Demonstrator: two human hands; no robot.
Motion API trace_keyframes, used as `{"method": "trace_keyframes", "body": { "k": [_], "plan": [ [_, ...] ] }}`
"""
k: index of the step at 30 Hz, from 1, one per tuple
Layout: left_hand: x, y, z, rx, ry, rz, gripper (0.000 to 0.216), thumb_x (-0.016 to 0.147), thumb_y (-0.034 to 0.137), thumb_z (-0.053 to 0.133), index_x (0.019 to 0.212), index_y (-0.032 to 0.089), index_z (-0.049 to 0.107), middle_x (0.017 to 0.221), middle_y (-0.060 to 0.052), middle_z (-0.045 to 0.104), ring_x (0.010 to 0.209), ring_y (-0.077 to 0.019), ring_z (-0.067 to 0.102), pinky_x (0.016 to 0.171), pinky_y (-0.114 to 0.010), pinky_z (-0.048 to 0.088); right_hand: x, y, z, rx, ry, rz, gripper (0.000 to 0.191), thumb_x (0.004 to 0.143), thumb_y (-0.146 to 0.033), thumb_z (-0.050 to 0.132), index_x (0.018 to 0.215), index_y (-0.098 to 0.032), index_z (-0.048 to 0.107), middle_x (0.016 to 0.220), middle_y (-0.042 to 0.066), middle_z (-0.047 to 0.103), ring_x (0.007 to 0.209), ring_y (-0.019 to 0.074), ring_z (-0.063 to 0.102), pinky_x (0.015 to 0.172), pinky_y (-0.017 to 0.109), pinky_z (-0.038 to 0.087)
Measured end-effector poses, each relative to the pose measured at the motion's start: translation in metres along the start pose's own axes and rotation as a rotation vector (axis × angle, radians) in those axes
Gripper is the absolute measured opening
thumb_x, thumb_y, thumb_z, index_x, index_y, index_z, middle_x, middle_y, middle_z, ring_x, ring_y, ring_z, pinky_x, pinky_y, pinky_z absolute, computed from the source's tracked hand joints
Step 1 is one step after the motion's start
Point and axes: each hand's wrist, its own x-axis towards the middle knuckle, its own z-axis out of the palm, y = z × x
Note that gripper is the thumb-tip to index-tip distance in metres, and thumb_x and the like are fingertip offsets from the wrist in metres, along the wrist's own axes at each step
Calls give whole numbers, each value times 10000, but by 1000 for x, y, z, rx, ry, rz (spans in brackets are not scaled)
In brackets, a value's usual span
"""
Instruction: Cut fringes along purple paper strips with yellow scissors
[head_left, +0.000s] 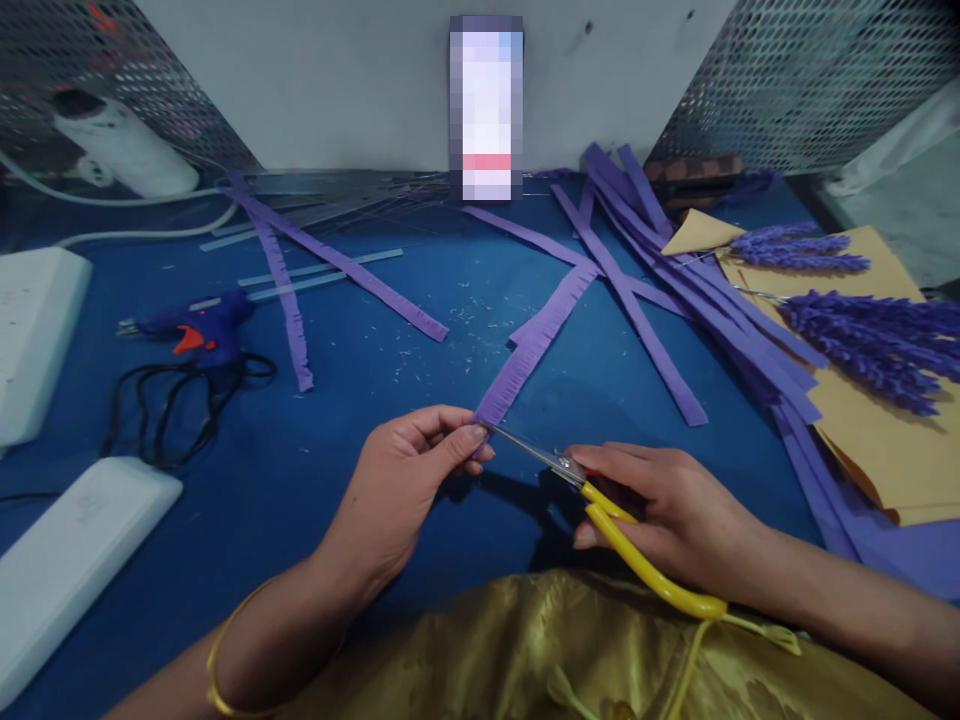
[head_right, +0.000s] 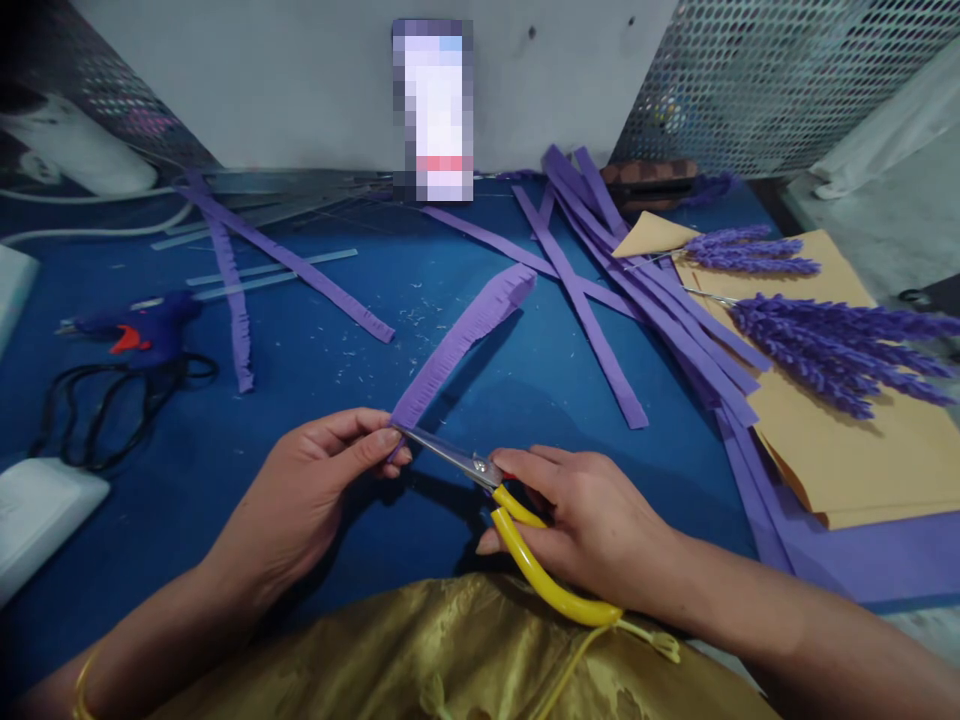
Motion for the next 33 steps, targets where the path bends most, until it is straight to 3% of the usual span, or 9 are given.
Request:
{"method": "trace_keyframes", "body": {
  "k": [33],
  "plan": [
    [1, 1, 0, -15, -54, -7, 98, 788, 270, 761, 724, 197, 764, 646, 15, 708, 600, -94, 583, 599, -195, 447, 2, -2, 0, 38, -17, 42, 513, 924, -633, 568, 1063, -156, 698, 758, 42, 655, 640, 163, 577, 587, 259, 419]
  ]
}}
